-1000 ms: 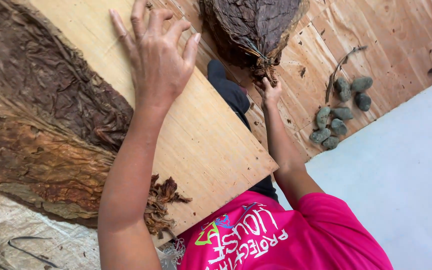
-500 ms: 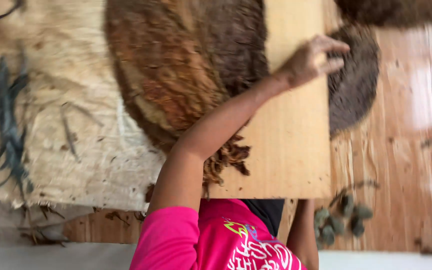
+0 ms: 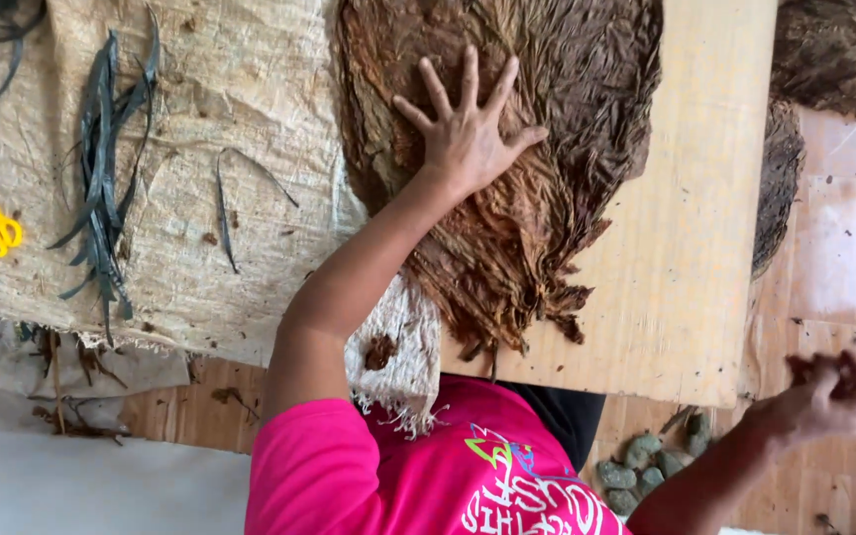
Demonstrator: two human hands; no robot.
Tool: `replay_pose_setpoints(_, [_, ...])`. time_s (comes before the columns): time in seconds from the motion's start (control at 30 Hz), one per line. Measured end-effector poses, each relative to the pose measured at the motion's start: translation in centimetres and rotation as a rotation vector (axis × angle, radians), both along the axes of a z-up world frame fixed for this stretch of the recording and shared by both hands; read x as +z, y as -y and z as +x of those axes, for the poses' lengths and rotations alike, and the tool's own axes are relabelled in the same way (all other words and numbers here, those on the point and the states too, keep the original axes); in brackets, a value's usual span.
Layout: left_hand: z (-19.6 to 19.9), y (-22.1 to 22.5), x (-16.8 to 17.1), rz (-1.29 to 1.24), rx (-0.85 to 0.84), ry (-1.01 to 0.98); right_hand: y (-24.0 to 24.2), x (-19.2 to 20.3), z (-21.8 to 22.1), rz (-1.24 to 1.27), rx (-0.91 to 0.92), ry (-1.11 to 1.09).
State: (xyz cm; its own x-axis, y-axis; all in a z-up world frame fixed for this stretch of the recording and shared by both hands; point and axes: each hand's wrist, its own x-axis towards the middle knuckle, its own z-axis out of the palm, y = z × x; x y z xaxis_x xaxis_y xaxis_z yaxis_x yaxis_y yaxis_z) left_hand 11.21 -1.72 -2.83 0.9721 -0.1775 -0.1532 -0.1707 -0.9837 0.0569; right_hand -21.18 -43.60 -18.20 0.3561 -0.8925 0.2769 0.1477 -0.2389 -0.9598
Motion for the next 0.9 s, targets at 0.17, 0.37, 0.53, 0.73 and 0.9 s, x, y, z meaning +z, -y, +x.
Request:
replay_pose_setpoints(0.17, [0.4, -2.2, 0.8, -0.067, -0.092, -0.01, -10.4, 9.0, 3.3, -0.418, 0.172, 0.086])
replay_pose_setpoints(0.37, [-0.2, -9.9, -1.3, -0.818, -0.26, 0.505, -24.4, 16.9, 6.2, -0.647, 0.874, -0.358])
replay_pose_setpoints(0.53, [-6.5, -14.9, -2.7, -0.989, 0.11, 0.347, -27.4, 16.9, 8.6, -0.813, 1.025, -0.625])
replay_pose_setpoints(0.73, [-11.1, -14.0, 1.9, -1.751, 0.529, -0.051, -29.7, 17.6, 8.4, -0.977, 0.95, -0.682])
replay_pose_setpoints(0.9, [-11.8, -13.3, -0.8, -2.023, 0.662, -0.425, -28.6, 16.8, 7.5, -0.99, 0.895, -0.589])
